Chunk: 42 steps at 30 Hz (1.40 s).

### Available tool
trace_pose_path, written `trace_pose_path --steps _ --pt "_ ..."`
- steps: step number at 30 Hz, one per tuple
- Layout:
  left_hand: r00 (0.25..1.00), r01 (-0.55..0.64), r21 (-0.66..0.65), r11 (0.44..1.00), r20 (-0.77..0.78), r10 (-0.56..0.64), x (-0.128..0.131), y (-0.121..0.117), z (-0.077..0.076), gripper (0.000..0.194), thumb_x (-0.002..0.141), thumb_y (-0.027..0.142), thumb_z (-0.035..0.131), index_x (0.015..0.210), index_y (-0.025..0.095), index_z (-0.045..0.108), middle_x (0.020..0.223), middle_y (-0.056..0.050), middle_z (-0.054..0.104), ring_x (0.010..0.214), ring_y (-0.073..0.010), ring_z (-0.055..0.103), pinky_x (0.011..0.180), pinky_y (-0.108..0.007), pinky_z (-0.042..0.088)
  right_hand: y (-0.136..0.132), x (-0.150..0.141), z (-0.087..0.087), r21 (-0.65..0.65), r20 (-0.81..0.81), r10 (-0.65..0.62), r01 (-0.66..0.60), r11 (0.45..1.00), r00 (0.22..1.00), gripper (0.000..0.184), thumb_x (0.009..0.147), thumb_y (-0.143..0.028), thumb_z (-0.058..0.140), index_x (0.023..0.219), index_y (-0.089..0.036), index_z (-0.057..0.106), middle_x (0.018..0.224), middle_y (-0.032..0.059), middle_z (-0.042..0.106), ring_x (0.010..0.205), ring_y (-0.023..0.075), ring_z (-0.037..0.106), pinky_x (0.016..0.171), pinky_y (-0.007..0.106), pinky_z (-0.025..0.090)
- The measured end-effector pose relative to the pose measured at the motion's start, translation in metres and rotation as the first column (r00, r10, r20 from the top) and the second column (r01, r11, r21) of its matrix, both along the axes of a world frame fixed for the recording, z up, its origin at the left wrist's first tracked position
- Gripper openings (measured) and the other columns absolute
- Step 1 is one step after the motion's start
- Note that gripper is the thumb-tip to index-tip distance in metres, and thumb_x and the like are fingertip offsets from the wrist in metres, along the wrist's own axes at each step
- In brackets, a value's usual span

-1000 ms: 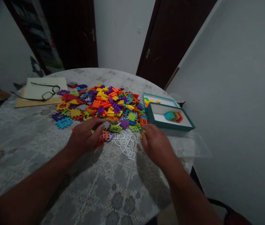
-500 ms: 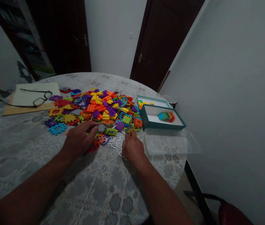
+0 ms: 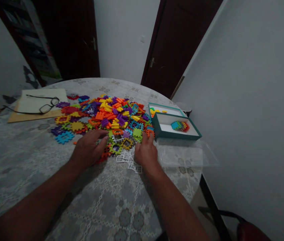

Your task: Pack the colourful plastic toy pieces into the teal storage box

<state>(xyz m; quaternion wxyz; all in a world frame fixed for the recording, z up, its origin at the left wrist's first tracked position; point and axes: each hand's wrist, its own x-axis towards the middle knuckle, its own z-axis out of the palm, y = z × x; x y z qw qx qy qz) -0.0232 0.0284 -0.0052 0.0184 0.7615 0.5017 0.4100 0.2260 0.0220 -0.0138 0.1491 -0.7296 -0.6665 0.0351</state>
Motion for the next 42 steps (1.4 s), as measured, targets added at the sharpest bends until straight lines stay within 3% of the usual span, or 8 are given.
trace_pose_path --steps 3,7,17,22,26,32,37,42 --pt "1.0 0.024 0.044 0.999 -0.006 -0.024 0.0 0.002 -0.004 0.025 0.108 0.031 0.052 0.111 0.017 0.072 0.105 -0.013 0.081 0.101 -0.0303 0.075 0.097 -0.045 0.059 0.009 0.0 0.003 -0.136 0.049 -0.097 0.103 0.985 0.994 0.069 0.106 -0.036 0.059 0.168 -0.016 0.04 0.165 0.0292 0.045 0.122 0.0354 0.074 0.102 0.046 0.059" --pt "1.0 0.023 0.051 0.998 -0.014 -0.022 -0.002 0.005 -0.008 0.022 0.107 0.03 0.054 0.112 0.018 0.072 0.106 -0.013 0.081 0.102 -0.0308 0.075 0.098 -0.047 0.058 0.016 -0.002 -0.001 -0.16 0.063 -0.135 0.143 0.977 0.989 0.065 0.105 -0.037 0.06 0.165 -0.018 0.045 0.156 0.0265 0.052 0.115 0.0331 0.076 0.099 0.044 0.058" --pt "0.994 0.042 -0.02 0.999 -0.102 -0.044 0.0 0.007 -0.022 0.023 0.104 0.026 0.057 0.119 0.018 0.072 0.112 -0.016 0.078 0.109 -0.0347 0.07 0.101 -0.052 0.057 -0.002 -0.004 -0.031 0.068 -0.015 0.176 -0.175 0.982 0.984 0.049 0.102 -0.027 0.061 0.151 -0.021 0.062 0.163 0.0189 0.051 0.127 0.0311 0.07 0.1 0.043 0.062" --pt "0.978 0.116 -0.125 0.985 -0.158 -0.135 0.003 0.004 -0.024 0.023 0.102 0.024 0.06 0.121 0.019 0.072 0.119 -0.015 0.076 0.113 -0.0342 0.069 0.102 -0.052 0.057 0.001 0.0 -0.037 0.33 -0.197 0.426 -0.35 0.877 0.883 0.039 0.102 -0.022 0.058 0.138 -0.02 0.072 0.148 0.0171 0.067 0.137 0.0288 0.065 0.115 0.044 0.056" --pt "0.977 0.137 -0.155 0.978 -0.142 -0.16 0.005 0.001 -0.019 0.021 0.102 0.024 0.061 0.119 0.019 0.073 0.118 -0.015 0.077 0.114 -0.0334 0.069 0.103 -0.053 0.057 0.007 0.01 -0.03 0.455 -0.363 0.523 -0.343 0.822 0.771 0.026 0.104 -0.024 0.055 0.116 -0.021 0.078 0.118 0.0113 0.079 0.115 0.0245 0.074 0.107 0.039 0.058" --pt "0.987 0.14 -0.086 0.986 -0.071 -0.146 0.008 -0.004 -0.012 0.024 0.104 0.029 0.063 0.123 0.019 0.073 0.118 -0.015 0.079 0.113 -0.0326 0.072 0.103 -0.052 0.058 0.002 0.014 -0.022 0.389 -0.553 0.424 -0.227 0.893 0.717 0.021 0.102 -0.029 0.058 0.108 -0.024 0.077 0.104 0.006 0.08 0.096 0.0226 0.075 0.088 0.034 0.057" --pt "0.97 0.244 -0.118 0.962 0.033 -0.242 0.009 -0.009 -0.008 0.031 0.106 0.034 0.067 0.133 0.021 0.07 0.121 -0.012 0.079 0.109 -0.0273 0.075 0.099 -0.046 0.062 -0.009 0.002 -0.02 0.365 -0.604 0.509 -0.354 0.861 0.614 0.018 0.1 -0.026 0.06 0.11 -0.024 0.074 0.105 0.004 0.079 0.096 0.021 0.074 0.089 0.032 0.056" --pt "0.937 0.348 -0.248 0.904 0.062 -0.344 0.013 -0.01 -0.009 0.027 0.103 0.028 0.067 0.129 0.025 0.072 0.122 -0.01 0.08 0.109 -0.0262 0.076 0.101 -0.046 0.062 -0.016 -0.008 -0.02 0.324 -0.614 0.549 -0.454 0.83 0.567 0.019 0.102 -0.025 0.059 0.116 -0.024 0.071 0.106 0.0032 0.079 0.095 0.0198 0.074 0.089 0.031 0.056"
